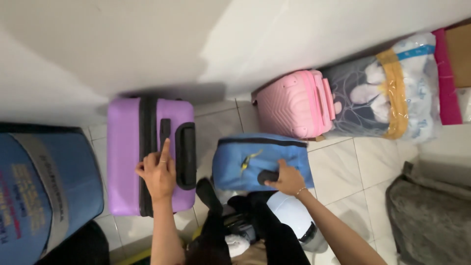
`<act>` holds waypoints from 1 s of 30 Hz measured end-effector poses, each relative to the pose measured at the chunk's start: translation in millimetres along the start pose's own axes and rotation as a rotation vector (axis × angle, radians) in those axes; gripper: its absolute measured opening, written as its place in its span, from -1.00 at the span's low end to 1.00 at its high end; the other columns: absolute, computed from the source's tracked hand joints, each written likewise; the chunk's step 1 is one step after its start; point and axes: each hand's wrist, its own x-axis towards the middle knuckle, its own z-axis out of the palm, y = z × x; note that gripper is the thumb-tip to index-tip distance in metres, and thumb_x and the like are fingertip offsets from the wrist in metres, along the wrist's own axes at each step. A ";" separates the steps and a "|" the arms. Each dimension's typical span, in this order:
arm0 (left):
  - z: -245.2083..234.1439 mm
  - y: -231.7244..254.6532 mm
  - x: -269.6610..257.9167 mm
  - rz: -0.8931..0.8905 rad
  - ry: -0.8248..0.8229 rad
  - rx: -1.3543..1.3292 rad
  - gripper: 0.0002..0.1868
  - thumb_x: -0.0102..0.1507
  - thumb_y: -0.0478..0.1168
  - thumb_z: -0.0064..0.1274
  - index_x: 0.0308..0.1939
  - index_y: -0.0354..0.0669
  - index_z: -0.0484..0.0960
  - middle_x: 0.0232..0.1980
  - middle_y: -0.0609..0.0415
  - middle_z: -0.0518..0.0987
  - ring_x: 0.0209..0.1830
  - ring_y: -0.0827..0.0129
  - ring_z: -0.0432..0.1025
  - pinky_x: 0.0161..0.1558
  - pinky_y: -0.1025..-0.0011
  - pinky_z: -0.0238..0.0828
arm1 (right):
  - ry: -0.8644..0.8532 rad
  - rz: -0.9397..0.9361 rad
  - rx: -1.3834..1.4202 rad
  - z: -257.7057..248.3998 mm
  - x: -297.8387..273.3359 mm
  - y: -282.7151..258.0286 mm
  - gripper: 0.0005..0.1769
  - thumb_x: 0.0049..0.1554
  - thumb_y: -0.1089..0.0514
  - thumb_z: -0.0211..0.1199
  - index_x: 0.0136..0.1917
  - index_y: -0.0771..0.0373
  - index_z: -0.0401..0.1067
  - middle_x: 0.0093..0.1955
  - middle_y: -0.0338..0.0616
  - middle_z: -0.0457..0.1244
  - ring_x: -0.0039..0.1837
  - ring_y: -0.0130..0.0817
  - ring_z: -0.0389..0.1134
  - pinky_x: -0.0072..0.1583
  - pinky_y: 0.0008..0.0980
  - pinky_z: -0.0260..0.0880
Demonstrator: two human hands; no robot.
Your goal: The person tapes a clear plastic laundry bag shut with brown packing tape and then moves several suitcases and bags against a wall to organize them.
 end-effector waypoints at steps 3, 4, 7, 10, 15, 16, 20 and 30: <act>8.9 -4.4 -0.4 0.011 0.004 0.046 -0.40 0.33 -0.25 0.14 0.46 0.31 0.53 -0.12 0.12 0.49 -0.06 0.26 0.41 0.25 0.03 0.16 | 0.116 0.052 0.098 4.7 21.7 18.2 0.19 -0.27 -0.42 0.56 0.29 0.46 0.21 -0.13 0.24 0.39 -0.01 0.16 0.47 0.08 -0.01 0.44; 5.9 -3.9 -2.7 0.009 0.005 0.048 -0.40 0.33 -0.25 0.14 0.46 0.31 0.53 -0.12 0.12 0.49 -0.06 0.26 0.41 0.25 0.03 0.16 | 0.115 0.050 0.098 1.0 24.7 20.9 0.19 -0.27 -0.42 0.56 0.29 0.46 0.21 -0.13 0.24 0.39 -0.01 0.16 0.47 0.08 -0.01 0.44; 3.8 -2.4 -4.1 0.002 -0.004 0.095 -0.40 0.32 -0.24 0.15 0.45 0.34 0.52 -0.14 0.13 0.49 -0.07 0.26 0.41 0.25 0.03 0.17 | 0.165 0.073 0.165 -20.3 37.4 21.0 0.19 -0.28 -0.47 0.58 0.17 0.59 0.28 -0.17 0.21 0.38 -0.08 0.07 0.48 0.01 -0.10 0.47; 6.7 -3.8 -0.2 0.002 -0.007 0.088 -0.39 0.31 -0.25 0.15 0.44 0.33 0.52 -0.16 0.14 0.50 -0.10 0.28 0.42 0.22 0.03 0.18 | 0.135 0.165 0.354 -39.2 43.4 8.2 0.13 -0.32 -0.32 0.63 0.15 0.60 0.25 -0.29 0.13 0.40 -0.23 -0.12 0.48 -0.15 -0.25 0.48; 2.8 0.0 -1.6 0.027 0.011 0.101 -0.38 0.32 -0.26 0.14 0.47 0.33 0.51 -0.16 0.15 0.49 -0.09 0.25 0.42 0.25 0.01 0.22 | 0.032 0.180 0.759 -39.3 48.9 1.6 -0.15 -0.13 -0.03 0.67 0.01 0.69 0.25 -0.39 0.07 0.30 -0.44 -0.35 0.27 -0.36 -0.36 0.32; 3.6 -2.3 2.0 0.027 0.018 0.105 -0.38 0.32 -0.26 0.14 0.47 0.33 0.51 -0.16 0.15 0.49 -0.09 0.25 0.42 0.25 0.01 0.22 | 0.033 0.172 0.760 -42.2 53.3 -2.5 -0.15 -0.13 -0.03 0.67 0.01 0.69 0.25 -0.39 0.07 0.30 -0.44 -0.35 0.27 -0.36 -0.36 0.32; 1.9 0.5 -2.6 0.014 0.001 0.138 -0.39 0.32 -0.23 0.16 0.45 0.34 0.53 -0.18 0.12 0.48 -0.10 0.22 0.42 0.26 0.00 0.22 | -0.044 0.261 1.023 -46.3 51.6 -5.9 -0.21 -0.06 -0.11 0.52 0.03 0.58 0.20 -0.38 0.04 0.30 -0.44 -0.30 0.31 -0.37 -0.30 0.36; 4.7 -1.2 -6.2 -0.017 0.034 0.148 -0.48 0.37 -0.18 0.12 0.41 0.37 0.60 -0.25 0.13 0.44 -0.12 0.25 0.41 0.31 0.12 0.25 | -0.105 0.350 1.284 -27.6 70.5 3.8 -0.34 0.04 -0.18 0.41 -0.11 0.56 0.40 -0.31 0.12 0.37 -0.37 -0.18 0.44 -0.31 -0.22 0.52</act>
